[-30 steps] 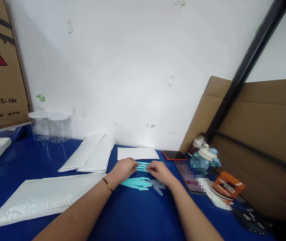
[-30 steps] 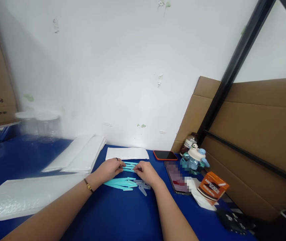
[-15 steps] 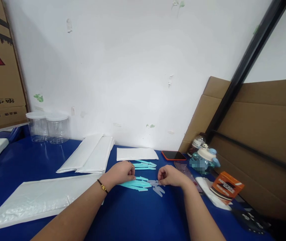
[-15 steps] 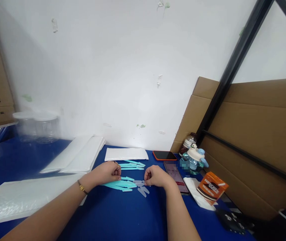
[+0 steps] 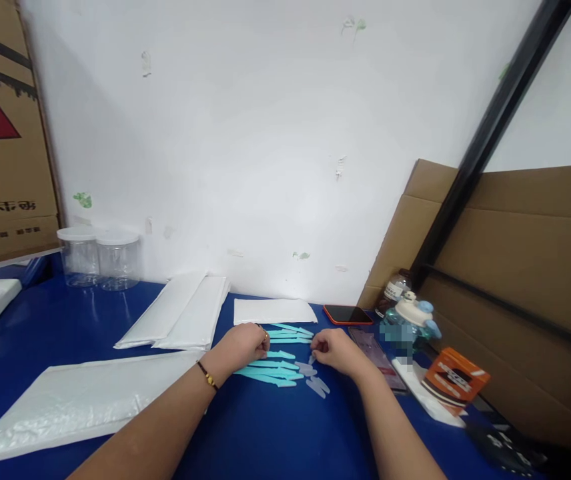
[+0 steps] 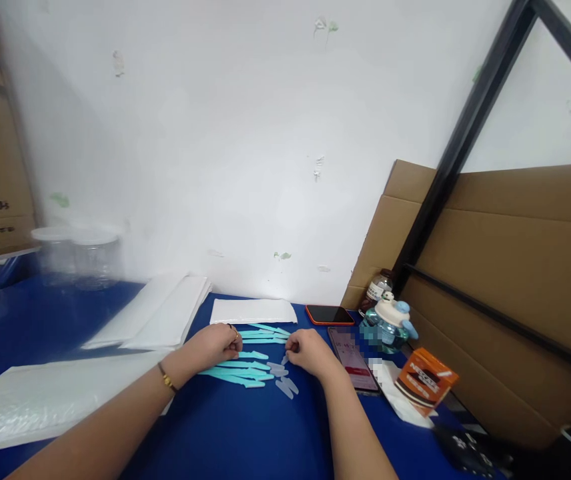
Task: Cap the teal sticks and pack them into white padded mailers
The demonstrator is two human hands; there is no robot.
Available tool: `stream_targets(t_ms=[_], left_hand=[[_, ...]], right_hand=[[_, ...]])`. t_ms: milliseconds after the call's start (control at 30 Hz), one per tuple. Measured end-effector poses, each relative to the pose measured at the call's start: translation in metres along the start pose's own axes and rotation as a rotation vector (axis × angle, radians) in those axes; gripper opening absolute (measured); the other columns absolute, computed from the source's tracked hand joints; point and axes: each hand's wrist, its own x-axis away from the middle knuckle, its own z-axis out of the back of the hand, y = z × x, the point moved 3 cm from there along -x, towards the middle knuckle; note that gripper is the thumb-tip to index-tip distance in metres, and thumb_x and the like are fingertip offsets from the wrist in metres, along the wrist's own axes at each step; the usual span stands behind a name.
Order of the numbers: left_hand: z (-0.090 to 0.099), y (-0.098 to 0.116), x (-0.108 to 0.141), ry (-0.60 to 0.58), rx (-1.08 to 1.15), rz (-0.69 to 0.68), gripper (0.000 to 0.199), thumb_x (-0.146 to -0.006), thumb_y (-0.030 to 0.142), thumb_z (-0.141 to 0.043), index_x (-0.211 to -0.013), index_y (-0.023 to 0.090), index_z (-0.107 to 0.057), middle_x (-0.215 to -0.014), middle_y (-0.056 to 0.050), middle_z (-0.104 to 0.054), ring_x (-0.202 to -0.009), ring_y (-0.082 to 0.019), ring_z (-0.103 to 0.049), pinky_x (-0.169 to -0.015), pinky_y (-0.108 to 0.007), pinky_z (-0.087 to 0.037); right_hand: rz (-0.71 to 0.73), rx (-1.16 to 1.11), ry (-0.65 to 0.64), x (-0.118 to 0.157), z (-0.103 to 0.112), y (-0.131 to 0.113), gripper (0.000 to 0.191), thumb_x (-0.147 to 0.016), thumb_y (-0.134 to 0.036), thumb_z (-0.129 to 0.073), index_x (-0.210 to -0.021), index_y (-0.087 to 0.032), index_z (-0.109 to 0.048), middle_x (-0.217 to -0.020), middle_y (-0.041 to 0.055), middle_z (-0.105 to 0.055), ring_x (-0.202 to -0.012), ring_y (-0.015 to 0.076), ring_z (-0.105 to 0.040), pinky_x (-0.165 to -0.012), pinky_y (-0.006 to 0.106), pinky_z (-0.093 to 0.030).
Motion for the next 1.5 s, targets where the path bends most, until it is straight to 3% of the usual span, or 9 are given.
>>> stream_targets(t_ms=[200,300,400,533,800,967,1067,1267,1500], left_hand=[[0.001,0.002,0.003,0.047,-0.038,-0.03,0.011,-0.071,0.03,-0.06,-0.075,0.023,-0.067,-0.08,-0.001,-0.067,-0.074,-0.018,-0.059,-0.059,-0.024,-0.038],[-0.002,0.001,0.002,0.029,-0.059,-0.032,0.009,-0.071,0.027,-0.059,-0.073,0.022,-0.066,-0.077,-0.002,-0.067,-0.072,-0.018,-0.059,-0.06,-0.024,-0.039],[-0.003,0.003,-0.001,0.032,-0.152,-0.035,0.014,-0.072,0.018,-0.052,-0.07,0.019,-0.066,-0.073,-0.005,-0.067,-0.068,-0.018,-0.06,-0.062,-0.026,-0.041],[-0.005,0.005,-0.004,0.066,-0.204,-0.026,0.02,-0.068,0.012,-0.046,-0.069,0.017,-0.065,-0.07,-0.007,-0.067,-0.066,-0.019,-0.059,-0.061,-0.027,-0.041],[-0.007,-0.004,0.001,0.149,0.079,-0.039,0.023,-0.07,0.012,-0.044,-0.083,0.02,-0.062,-0.076,-0.003,-0.064,-0.072,-0.017,-0.057,-0.062,-0.024,-0.038],[-0.001,-0.007,0.003,0.159,0.391,0.096,0.024,-0.083,0.023,-0.035,-0.098,0.02,-0.054,-0.069,0.001,-0.055,-0.055,-0.012,-0.047,-0.051,-0.022,-0.032],[-0.002,-0.008,0.002,0.142,0.486,0.087,0.023,-0.082,0.031,-0.041,-0.099,0.021,-0.053,-0.074,0.001,-0.053,-0.056,-0.011,-0.044,-0.051,-0.021,-0.031],[-0.011,-0.014,-0.003,0.132,0.536,0.079,0.02,-0.081,0.034,-0.043,-0.089,0.02,-0.056,-0.07,0.002,-0.051,-0.059,-0.011,-0.041,-0.055,-0.021,-0.032],[-0.009,-0.012,-0.002,0.092,0.513,0.082,0.024,-0.081,0.035,-0.042,-0.092,0.019,-0.056,-0.065,0.003,-0.045,-0.058,-0.011,-0.04,-0.052,-0.02,-0.03]], right_hand=[[0.098,-0.056,-0.034,0.002,0.0,0.001,0.027,-0.061,-0.007,-0.054,-0.082,-0.019,-0.069,-0.081,0.0026,-0.065,-0.065,0.0122,-0.057,-0.057,0.019,-0.042],[0.102,-0.073,-0.062,0.002,-0.002,-0.001,0.02,-0.06,-0.01,-0.058,-0.075,-0.017,-0.068,-0.076,0.0023,-0.064,-0.063,0.0123,-0.057,-0.055,0.019,-0.042],[0.076,0.001,-0.016,-0.001,-0.004,-0.005,0.015,-0.063,-0.01,-0.054,-0.069,-0.016,-0.066,-0.067,0.0023,-0.062,-0.057,0.0116,-0.055,-0.053,0.019,-0.04],[0.138,0.088,0.07,-0.007,-0.01,-0.015,0.02,-0.062,-0.006,-0.051,-0.071,-0.016,-0.066,-0.07,0.0028,-0.061,-0.059,0.0114,-0.054,-0.055,0.019,-0.038],[0.154,-0.069,0.069,-0.009,-0.016,-0.013,0.022,-0.065,-0.004,-0.047,-0.076,-0.017,-0.061,-0.071,-0.0003,-0.056,-0.061,0.01,-0.051,-0.055,0.019,-0.036],[0.095,-0.222,0.115,-0.009,-0.01,-0.005,0.011,-0.077,-0.016,-0.047,-0.079,-0.018,-0.058,-0.073,-0.0001,-0.056,-0.063,0.0113,-0.048,-0.056,0.021,-0.037],[0.074,-0.269,0.136,-0.009,-0.007,-0.005,0.012,-0.081,-0.022,-0.046,-0.082,-0.018,-0.058,-0.073,0.0001,-0.055,-0.064,0.0124,-0.049,-0.057,0.022,-0.037],[0.135,-0.314,0.234,-0.007,0.002,-0.016,0.014,-0.083,-0.023,-0.047,-0.084,-0.018,-0.06,-0.08,0.0021,-0.055,-0.071,0.014,-0.051,-0.064,0.024,-0.039],[0.14,-0.302,0.216,-0.007,0.003,-0.022,0.015,-0.084,-0.021,-0.047,-0.086,-0.018,-0.061,-0.082,0.003,-0.055,-0.073,0.0142,-0.052,-0.065,0.024,-0.04]])
